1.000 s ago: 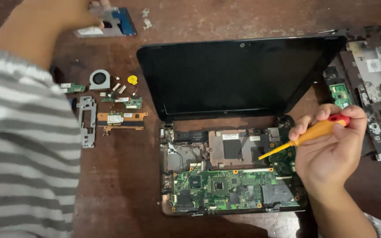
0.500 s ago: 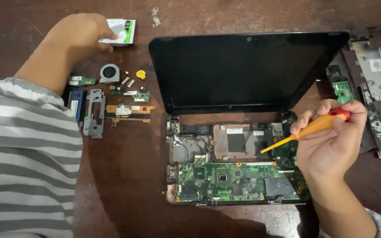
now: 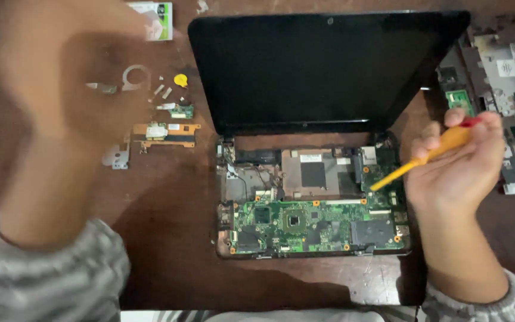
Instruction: The person disassembles a laptop by removing a metal bracket and using a screwdriver to loosen screws on the motherboard. They then use a plastic pry tool to carefully separate the motherboard from the laptop chassis.
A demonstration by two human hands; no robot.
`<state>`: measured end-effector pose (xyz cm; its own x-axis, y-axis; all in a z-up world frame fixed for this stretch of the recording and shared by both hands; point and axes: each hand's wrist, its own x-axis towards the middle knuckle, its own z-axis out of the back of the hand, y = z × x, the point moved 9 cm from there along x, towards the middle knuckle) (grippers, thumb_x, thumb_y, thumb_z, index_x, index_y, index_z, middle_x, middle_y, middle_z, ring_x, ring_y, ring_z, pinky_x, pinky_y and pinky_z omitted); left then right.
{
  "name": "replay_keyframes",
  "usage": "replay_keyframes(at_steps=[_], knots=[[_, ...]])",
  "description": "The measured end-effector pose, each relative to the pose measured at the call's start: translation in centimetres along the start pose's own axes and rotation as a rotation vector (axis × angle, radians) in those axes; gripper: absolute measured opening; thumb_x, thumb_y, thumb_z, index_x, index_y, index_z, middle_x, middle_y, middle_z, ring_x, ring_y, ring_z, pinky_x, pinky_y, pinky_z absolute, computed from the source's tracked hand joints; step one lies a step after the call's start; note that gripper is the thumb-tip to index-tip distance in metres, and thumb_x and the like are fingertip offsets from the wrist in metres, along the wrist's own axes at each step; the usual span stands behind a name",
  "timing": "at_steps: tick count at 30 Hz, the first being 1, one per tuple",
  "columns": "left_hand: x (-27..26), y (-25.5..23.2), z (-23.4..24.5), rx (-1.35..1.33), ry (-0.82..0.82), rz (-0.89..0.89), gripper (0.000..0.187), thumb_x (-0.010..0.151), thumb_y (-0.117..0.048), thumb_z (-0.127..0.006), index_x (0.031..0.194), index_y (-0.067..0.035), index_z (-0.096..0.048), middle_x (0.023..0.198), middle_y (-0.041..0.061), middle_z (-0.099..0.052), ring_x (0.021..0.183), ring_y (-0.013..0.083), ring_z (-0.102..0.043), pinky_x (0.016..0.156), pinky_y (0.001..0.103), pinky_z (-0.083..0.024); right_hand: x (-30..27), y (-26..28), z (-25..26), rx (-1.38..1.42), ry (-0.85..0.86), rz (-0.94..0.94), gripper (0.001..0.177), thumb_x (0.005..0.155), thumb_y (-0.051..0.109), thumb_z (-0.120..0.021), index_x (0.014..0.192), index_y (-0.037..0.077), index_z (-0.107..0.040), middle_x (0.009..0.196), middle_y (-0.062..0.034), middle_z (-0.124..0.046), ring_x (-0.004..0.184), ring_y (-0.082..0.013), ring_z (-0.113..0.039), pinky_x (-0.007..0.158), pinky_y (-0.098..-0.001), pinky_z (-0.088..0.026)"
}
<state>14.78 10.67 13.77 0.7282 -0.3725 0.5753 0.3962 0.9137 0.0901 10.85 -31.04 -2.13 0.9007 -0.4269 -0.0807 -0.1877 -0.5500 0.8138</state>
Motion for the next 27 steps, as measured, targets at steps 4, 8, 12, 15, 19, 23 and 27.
replay_keyframes(at_steps=[4, 8, 12, 15, 19, 23, 27], knots=[[-2.8, -15.0, -0.1, -0.519, 0.155, -0.437, 0.029, 0.092, 0.011, -0.067, 0.070, -0.007, -0.061, 0.065, 0.004, -0.060, 0.056, 0.0152, -0.053, 0.038, 0.029, -0.042, -0.3, 1.7, -2.7, -0.038, 0.281, -0.102, 0.013, 0.111, 0.032, -0.057, 0.102, 0.024, -0.062, 0.082, 0.0069, -0.057, 0.050, -0.0046, -0.042, 0.040, -0.0158, -0.033], [-5.9, -17.5, -9.0, -0.326, 0.362, -0.371, 0.007, 0.093, -0.020, -0.072, 0.093, -0.022, -0.079, 0.091, -0.001, -0.071, 0.085, 0.0264, -0.069, 0.064, 0.043, -0.056, -2.7, 3.4, -4.7, -0.376, 0.589, 0.095, 0.019, 0.106, 0.031, -0.066, 0.107, 0.021, -0.050, 0.081, 0.0026, -0.053, 0.042, -0.0045, -0.041, 0.037, -0.0155, -0.036], [-6.4, -18.2, -10.6, -0.271, 0.486, -0.334, 0.027, 0.074, 0.000, -0.075, 0.091, -0.020, -0.080, 0.097, 0.003, -0.071, 0.089, 0.0287, -0.065, 0.068, 0.047, -0.053, -5.1, 3.1, -6.6, -0.426, 0.702, 0.112, 0.017, 0.104, 0.025, -0.062, 0.105, 0.015, -0.048, 0.076, -0.0003, -0.050, 0.043, -0.0049, -0.040, 0.038, -0.0159, -0.035], [-6.3, -20.0, -10.9, -0.321, 0.535, -0.429, 0.030, 0.070, 0.003, -0.077, 0.087, -0.021, -0.079, 0.095, 0.001, -0.070, 0.091, 0.0287, -0.064, 0.071, 0.047, -0.054, -5.4, 3.3, -7.0, -0.420, 0.687, 0.117, 0.017, 0.104, 0.024, -0.061, 0.105, 0.015, -0.047, 0.075, -0.0017, -0.048, 0.044, -0.0052, -0.040, 0.035, -0.0157, -0.035], [-7.1, -22.3, -11.3, -0.325, 0.596, -0.581, 0.027, 0.074, -0.001, -0.076, 0.088, -0.024, -0.080, 0.088, 0.000, -0.068, 0.091, 0.0281, -0.066, 0.069, 0.045, -0.051, -5.7, 3.4, -7.0, -0.430, 0.681, 0.184, 0.016, 0.105, 0.020, -0.060, 0.106, 0.013, -0.046, 0.077, -0.0033, -0.050, 0.044, -0.0048, -0.040, 0.036, -0.0152, -0.035], [-7.3, -23.2, -11.2, -0.384, 0.529, -0.653, 0.027, 0.078, -0.006, -0.079, 0.101, -0.022, -0.080, 0.095, 0.001, -0.068, 0.101, 0.0291, -0.063, 0.074, 0.046, -0.053, -5.9, 3.7, -7.4, -0.497, 0.655, 0.261, 0.013, 0.106, 0.012, -0.058, 0.104, 0.010, -0.045, 0.071, -0.0033, -0.046, 0.045, -0.0059, -0.041, 0.041, -0.0165, -0.035], [-6.8, -23.7, -11.1, -0.417, 0.518, -0.661, 0.022, 0.080, -0.005, -0.076, 0.098, -0.017, -0.074, 0.093, 0.003, -0.068, 0.090, 0.0288, -0.065, 0.072, 0.044, -0.053, -6.1, 3.6, -7.5, -0.598, 0.690, 0.311, 0.013, 0.108, 0.015, -0.056, 0.107, 0.008, -0.044, 0.072, -0.0037, -0.048, 0.046, -0.0061, -0.043, 0.047, -0.0170, -0.038]])
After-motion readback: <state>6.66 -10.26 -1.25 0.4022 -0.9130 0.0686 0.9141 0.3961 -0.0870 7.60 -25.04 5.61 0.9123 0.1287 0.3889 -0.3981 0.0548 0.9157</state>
